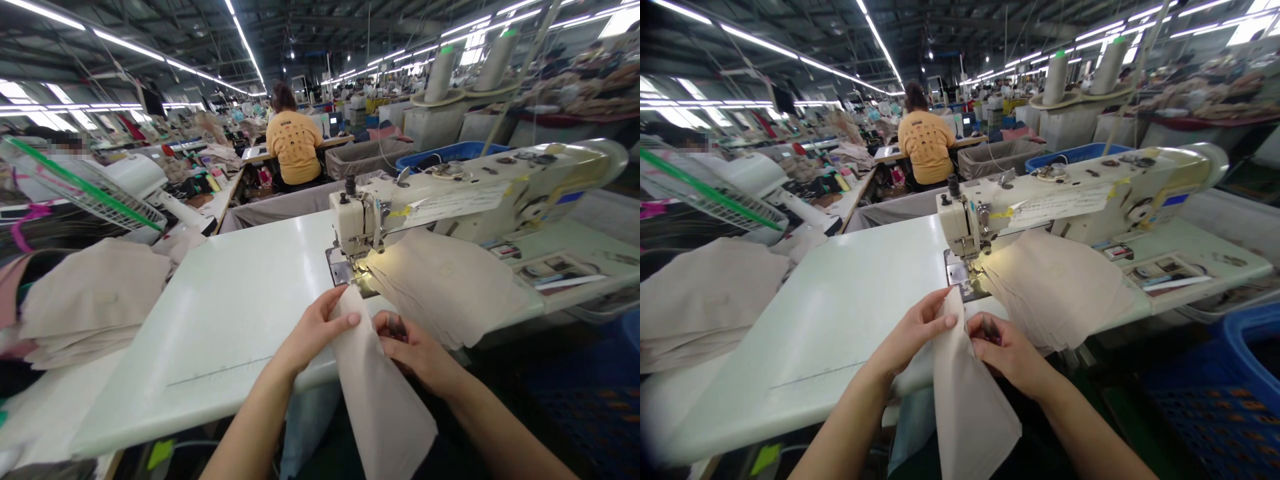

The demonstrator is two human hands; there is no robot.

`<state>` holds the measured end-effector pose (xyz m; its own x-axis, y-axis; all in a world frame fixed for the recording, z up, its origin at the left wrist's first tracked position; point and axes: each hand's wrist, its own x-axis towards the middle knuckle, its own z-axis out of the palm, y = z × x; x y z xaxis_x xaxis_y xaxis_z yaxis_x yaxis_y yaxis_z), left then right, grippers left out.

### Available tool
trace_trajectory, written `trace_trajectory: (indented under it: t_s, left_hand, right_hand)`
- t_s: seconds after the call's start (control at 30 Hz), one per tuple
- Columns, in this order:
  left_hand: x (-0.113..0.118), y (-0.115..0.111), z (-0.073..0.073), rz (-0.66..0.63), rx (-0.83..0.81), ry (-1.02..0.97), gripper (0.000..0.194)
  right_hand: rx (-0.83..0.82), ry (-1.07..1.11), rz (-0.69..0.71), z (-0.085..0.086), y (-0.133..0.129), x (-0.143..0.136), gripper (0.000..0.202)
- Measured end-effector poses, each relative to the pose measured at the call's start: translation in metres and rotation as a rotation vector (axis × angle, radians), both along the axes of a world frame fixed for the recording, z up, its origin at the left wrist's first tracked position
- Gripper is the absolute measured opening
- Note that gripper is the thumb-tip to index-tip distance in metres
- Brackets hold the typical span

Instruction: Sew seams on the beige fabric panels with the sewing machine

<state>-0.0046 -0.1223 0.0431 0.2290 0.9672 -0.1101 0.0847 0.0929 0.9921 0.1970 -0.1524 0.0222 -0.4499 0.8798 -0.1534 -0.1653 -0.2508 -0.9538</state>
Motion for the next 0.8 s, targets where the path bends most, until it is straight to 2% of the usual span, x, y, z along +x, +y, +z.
trace_trajectory:
  t_s: [0.07, 0.13, 0.27, 0.4, 0.47, 0.53, 0.63, 0.73, 0.8]
  left_hand:
    - [-0.002, 0.003, 0.001, 0.014, -0.045, -0.014, 0.04]
    - [-0.004, 0.006, 0.001, 0.065, -0.02, 0.021, 0.038]
    - [-0.007, 0.009, 0.004, 0.085, 0.064, 0.123, 0.036]
    - [-0.007, 0.014, 0.01, 0.173, 0.058, 0.143, 0.031]
    - [-0.007, 0.018, 0.012, 0.212, 0.007, 0.046, 0.033]
    - [-0.008, 0.02, 0.012, 0.218, -0.063, -0.144, 0.038]
    - [-0.006, 0.015, 0.005, 0.091, -0.209, -0.417, 0.048]
    - [0.001, 0.003, -0.004, -0.036, -0.38, -0.47, 0.052]
    - [0.006, -0.005, -0.008, 0.01, -0.441, -0.44, 0.049]
  right_hand:
    - [0.067, -0.096, -0.082, 0.005, 0.003, 0.0, 0.033]
    - [0.11, -0.198, -0.137, 0.008, 0.006, 0.0, 0.035]
    - [0.156, -0.316, -0.193, 0.006, 0.009, -0.005, 0.03]
    - [0.203, -0.335, -0.187, 0.0, 0.009, -0.01, 0.025]
    - [0.197, -0.292, -0.196, -0.002, 0.008, -0.012, 0.027]
    - [0.151, -0.208, -0.24, -0.004, 0.007, -0.013, 0.031]
    - [0.036, -0.094, -0.304, -0.006, 0.007, -0.016, 0.036]
    - [0.027, -0.111, -0.316, -0.008, 0.009, -0.015, 0.038]
    - [0.121, -0.199, -0.331, -0.011, 0.01, -0.012, 0.036]
